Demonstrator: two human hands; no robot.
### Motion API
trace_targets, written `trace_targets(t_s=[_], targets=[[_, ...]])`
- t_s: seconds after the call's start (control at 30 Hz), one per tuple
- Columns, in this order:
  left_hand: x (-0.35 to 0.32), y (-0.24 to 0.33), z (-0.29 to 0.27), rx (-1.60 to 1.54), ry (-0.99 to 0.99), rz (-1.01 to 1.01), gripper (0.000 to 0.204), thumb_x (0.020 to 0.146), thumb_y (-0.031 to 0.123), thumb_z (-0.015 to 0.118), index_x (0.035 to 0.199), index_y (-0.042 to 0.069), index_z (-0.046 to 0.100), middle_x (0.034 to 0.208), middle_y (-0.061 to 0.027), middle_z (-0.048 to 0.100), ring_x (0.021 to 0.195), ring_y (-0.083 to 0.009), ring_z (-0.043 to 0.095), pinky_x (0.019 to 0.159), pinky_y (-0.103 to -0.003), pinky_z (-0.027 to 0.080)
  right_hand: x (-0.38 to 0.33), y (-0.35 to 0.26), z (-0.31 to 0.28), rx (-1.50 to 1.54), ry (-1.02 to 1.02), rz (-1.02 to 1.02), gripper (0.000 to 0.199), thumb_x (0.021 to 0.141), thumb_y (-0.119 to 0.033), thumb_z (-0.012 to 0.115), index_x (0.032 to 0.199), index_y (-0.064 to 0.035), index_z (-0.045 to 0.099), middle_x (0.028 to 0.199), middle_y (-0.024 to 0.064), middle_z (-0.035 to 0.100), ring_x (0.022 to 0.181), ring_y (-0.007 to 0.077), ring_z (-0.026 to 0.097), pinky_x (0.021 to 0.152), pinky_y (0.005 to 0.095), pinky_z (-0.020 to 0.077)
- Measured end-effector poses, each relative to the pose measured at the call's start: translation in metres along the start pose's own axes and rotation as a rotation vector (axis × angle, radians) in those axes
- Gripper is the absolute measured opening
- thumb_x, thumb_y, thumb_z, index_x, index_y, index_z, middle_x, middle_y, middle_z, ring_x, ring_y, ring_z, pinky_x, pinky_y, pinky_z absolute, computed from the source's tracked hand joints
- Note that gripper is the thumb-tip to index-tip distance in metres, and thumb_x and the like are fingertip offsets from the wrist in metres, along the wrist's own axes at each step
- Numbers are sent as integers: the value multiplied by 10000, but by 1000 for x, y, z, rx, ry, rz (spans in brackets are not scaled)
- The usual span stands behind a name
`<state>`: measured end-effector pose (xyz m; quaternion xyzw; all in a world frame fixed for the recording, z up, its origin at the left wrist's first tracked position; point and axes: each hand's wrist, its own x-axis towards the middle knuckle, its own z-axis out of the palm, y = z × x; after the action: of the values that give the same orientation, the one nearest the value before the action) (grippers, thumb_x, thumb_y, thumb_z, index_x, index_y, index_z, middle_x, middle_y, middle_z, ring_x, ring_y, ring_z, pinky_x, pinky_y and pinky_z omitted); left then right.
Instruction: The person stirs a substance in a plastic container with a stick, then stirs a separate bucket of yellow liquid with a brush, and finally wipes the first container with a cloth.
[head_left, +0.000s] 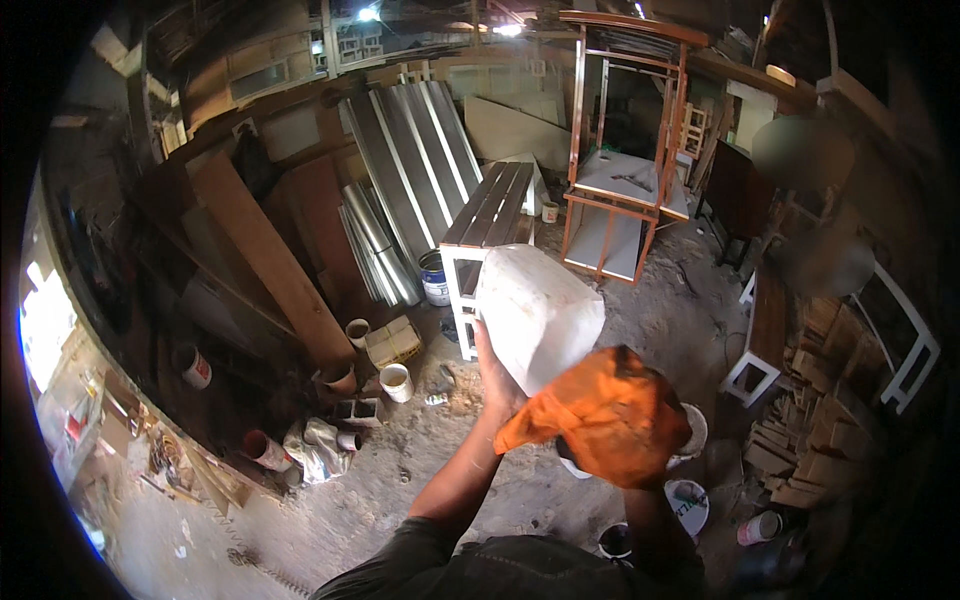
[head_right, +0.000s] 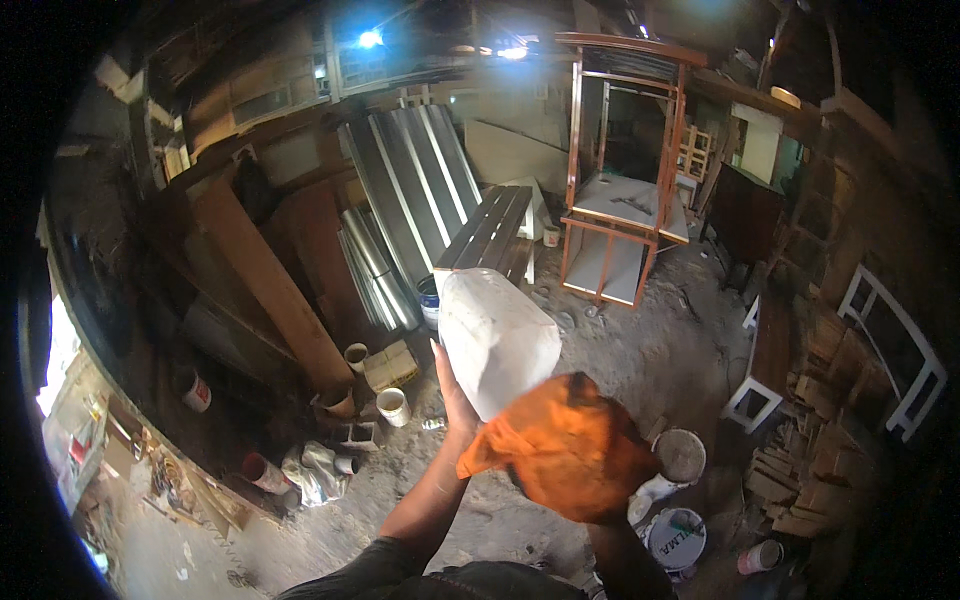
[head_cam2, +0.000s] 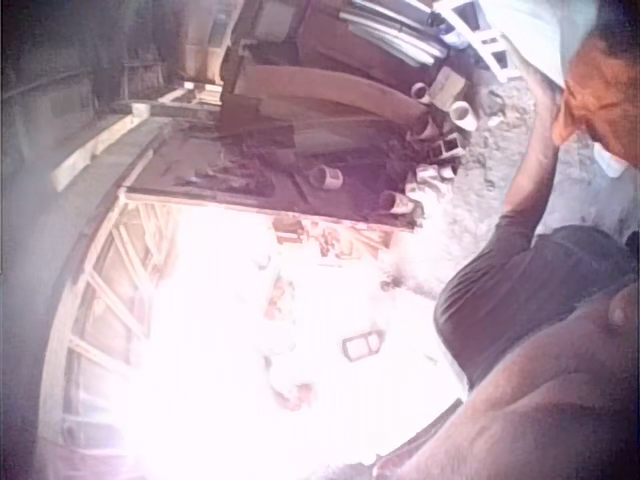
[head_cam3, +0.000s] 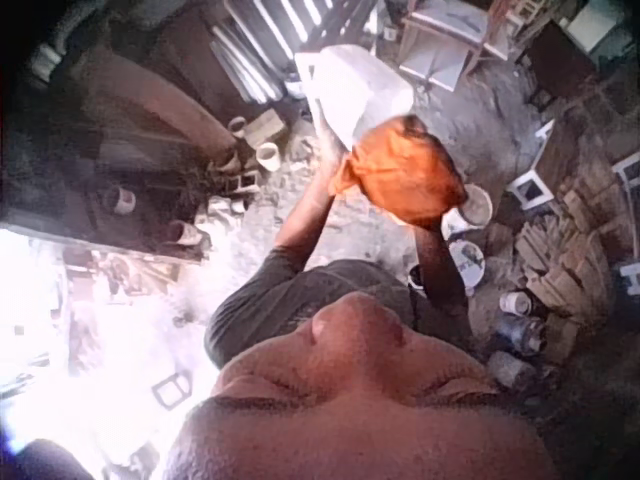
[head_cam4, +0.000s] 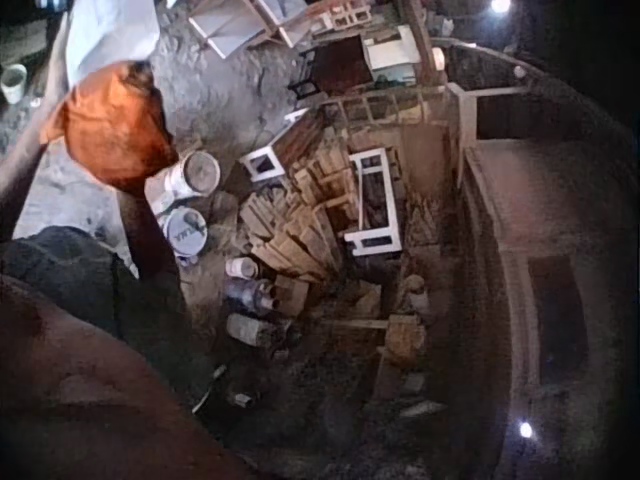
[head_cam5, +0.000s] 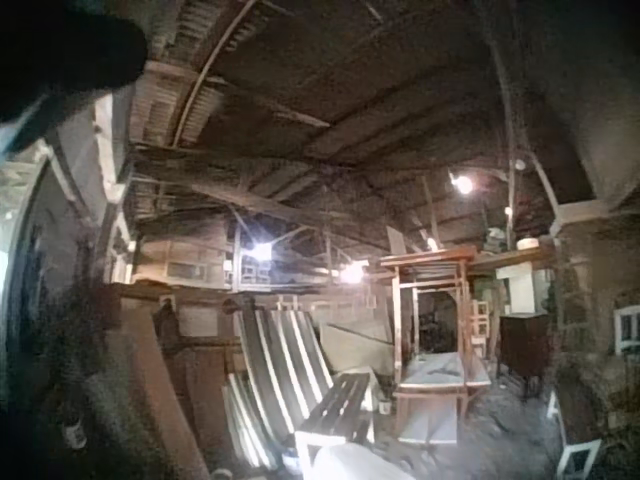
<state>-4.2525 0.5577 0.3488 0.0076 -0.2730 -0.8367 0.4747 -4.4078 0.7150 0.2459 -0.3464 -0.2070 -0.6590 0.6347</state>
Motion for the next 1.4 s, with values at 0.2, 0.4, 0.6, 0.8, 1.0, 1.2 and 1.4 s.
trace_targets(t_s=[0.2,0.4,0.6,0.8,1.0,1.2,1.4], targets=[[-10,-30,-29,174,-66,78,757,1004,586,424,1525,49,307,1474,-165,455,1322,-324,503,1102,-471,430,25,71,-98,769,-474,-504,537,996,-397,516,1406,-53,469,1352,139,546,1230,298,547,1044,453,459],[-12,-25,-71,223,-191,-67,840,997,585,485,1586,66,186,1574,-175,339,1419,-332,383,1156,-470,337,75,38,-36,-369,229,73,518,1032,-297,502,1480,-51,415,1493,127,453,1381,207,428,1174,388,334],[-21,33,-14,329,-241,100,994,932,662,544,1609,87,98,1554,-238,326,1414,-335,377,1164,-507,300,60,36,-28,-307,165,190,573,1040,-305,492,1534,-68,324,1556,123,371,1433,213,364,1202,386,292],[-47,38,32,578,-26,175,838,821,379,770,1449,-18,381,1325,-206,534,1239,-284,534,1093,-404,403,71,72,-11,-498,381,65,618,1035,-325,509,1556,-89,276,1572,125,345,1443,222,347,1208,394,282],[-68,44,38,552,-39,299,864,740,550,732,1310,-40,461,1238,-223,553,1160,-325,576,984,-433,499,61,83,2,-679,314,19,648,1026,-339,524,1562,-92,257,1581,125,330,1452,225,332,1212,398,269],[-51,43,26,536,-50,312,982,745,707,640,1370,-14,408,1294,-244,542,1189,-331,568,1044,-451,456,72,92,9,-755,278,-27,680,1017,-353,538,1569,-95,237,1590,124,316,1461,227,317,1216,403,257],[-36,35,22,400,-192,295,947,750,573,712,1425,-1,377,1418,-300,465,1297,-372,509,1099,-463,420,85,94,1,-802,270,-79,711,1008,-367,552,1575,-99,218,1599,124,301,1471,230,303,1221,407,244]])
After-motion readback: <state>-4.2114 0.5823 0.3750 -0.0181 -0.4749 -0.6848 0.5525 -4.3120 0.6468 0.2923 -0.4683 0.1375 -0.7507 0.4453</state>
